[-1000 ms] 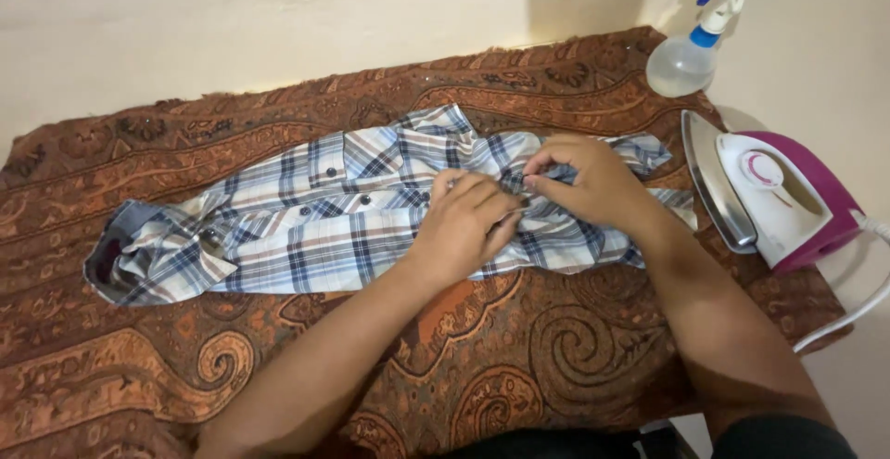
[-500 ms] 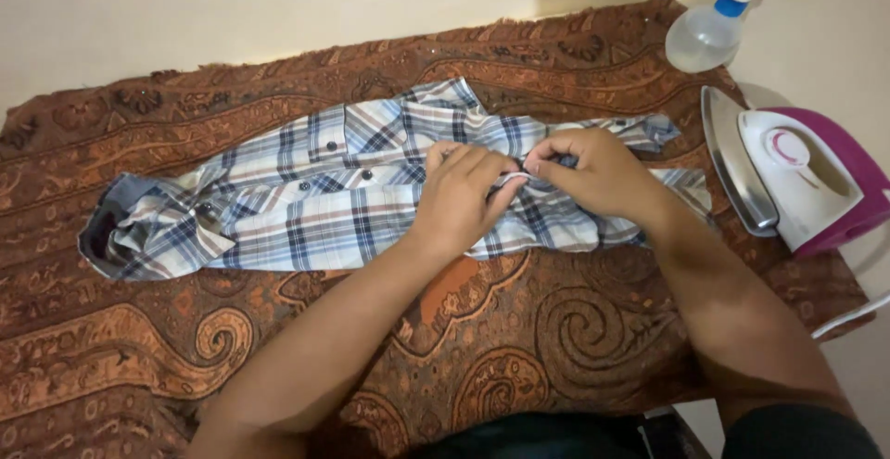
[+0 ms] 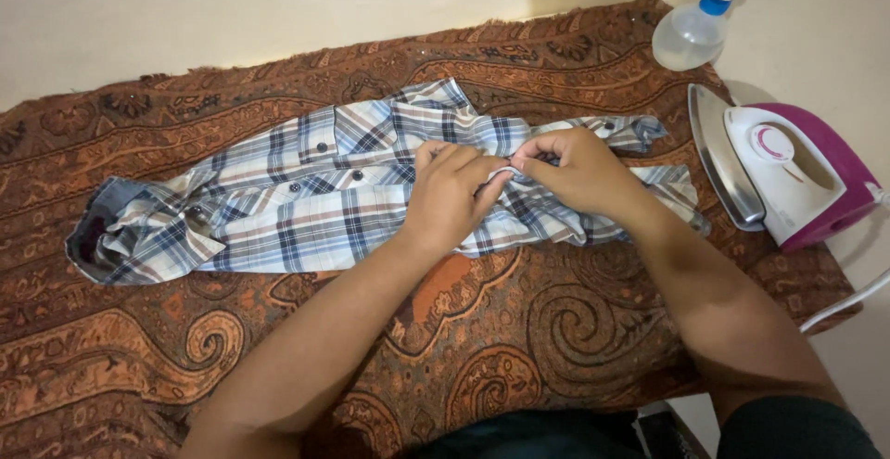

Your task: Folding a plaid button-down shirt on a table.

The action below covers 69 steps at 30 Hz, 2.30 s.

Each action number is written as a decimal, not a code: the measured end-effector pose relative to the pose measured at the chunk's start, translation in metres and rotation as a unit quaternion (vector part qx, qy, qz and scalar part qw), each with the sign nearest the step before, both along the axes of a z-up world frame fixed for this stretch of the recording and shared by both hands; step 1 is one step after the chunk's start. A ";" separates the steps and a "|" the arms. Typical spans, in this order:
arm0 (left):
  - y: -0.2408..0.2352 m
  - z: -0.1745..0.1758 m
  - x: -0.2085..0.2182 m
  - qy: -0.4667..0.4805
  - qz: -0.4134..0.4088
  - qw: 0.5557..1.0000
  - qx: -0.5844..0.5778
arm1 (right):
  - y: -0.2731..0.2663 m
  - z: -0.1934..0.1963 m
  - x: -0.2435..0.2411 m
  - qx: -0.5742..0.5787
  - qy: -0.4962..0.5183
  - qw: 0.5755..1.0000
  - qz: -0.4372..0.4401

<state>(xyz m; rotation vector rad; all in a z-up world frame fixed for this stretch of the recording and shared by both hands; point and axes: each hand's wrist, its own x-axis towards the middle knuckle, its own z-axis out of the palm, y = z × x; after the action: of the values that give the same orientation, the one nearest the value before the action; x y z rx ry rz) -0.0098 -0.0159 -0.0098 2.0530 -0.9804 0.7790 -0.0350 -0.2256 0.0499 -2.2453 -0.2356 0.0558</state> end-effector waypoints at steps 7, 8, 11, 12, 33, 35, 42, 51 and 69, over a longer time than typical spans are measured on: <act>0.002 0.001 0.000 0.067 -0.001 0.997 -0.023 | -0.001 0.007 -0.002 0.008 -0.045 0.998 0.032; 0.002 0.000 0.000 0.067 -0.001 0.997 -0.024 | 0.000 0.008 -0.005 0.008 -0.045 0.998 0.032; 0.004 -0.001 -0.001 0.109 -0.008 0.993 -0.039 | 0.004 0.011 -0.009 -0.009 -0.058 0.998 0.036; 0.005 0.001 -0.002 0.126 -0.016 0.991 -0.045 | 0.005 0.012 -0.009 -0.013 -0.054 0.998 0.031; 0.016 -0.006 0.011 0.263 -0.104 0.959 -0.027 | -0.011 -0.003 0.004 -0.140 -0.125 0.970 0.152; 0.018 -0.005 0.012 0.264 -0.116 0.957 -0.024 | -0.008 -0.002 0.002 -0.169 -0.138 0.965 0.147; 0.019 0.003 0.008 0.288 -0.108 0.951 -0.006 | -0.008 -0.004 0.005 -0.107 -0.104 0.982 0.117; 0.016 0.006 0.007 0.184 -0.074 0.979 0.052 | -0.001 -0.008 0.006 -0.024 -0.057 0.993 0.101; 0.007 0.014 -0.007 -0.017 -0.043 0.990 0.136 | -0.063 0.049 0.001 -0.207 0.020 0.978 0.019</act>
<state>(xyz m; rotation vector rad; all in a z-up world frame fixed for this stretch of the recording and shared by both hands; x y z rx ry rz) -0.0171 -0.0089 0.0043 2.2152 -1.2438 0.6658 -0.0344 -0.2882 0.0986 -2.6508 -0.2645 0.1857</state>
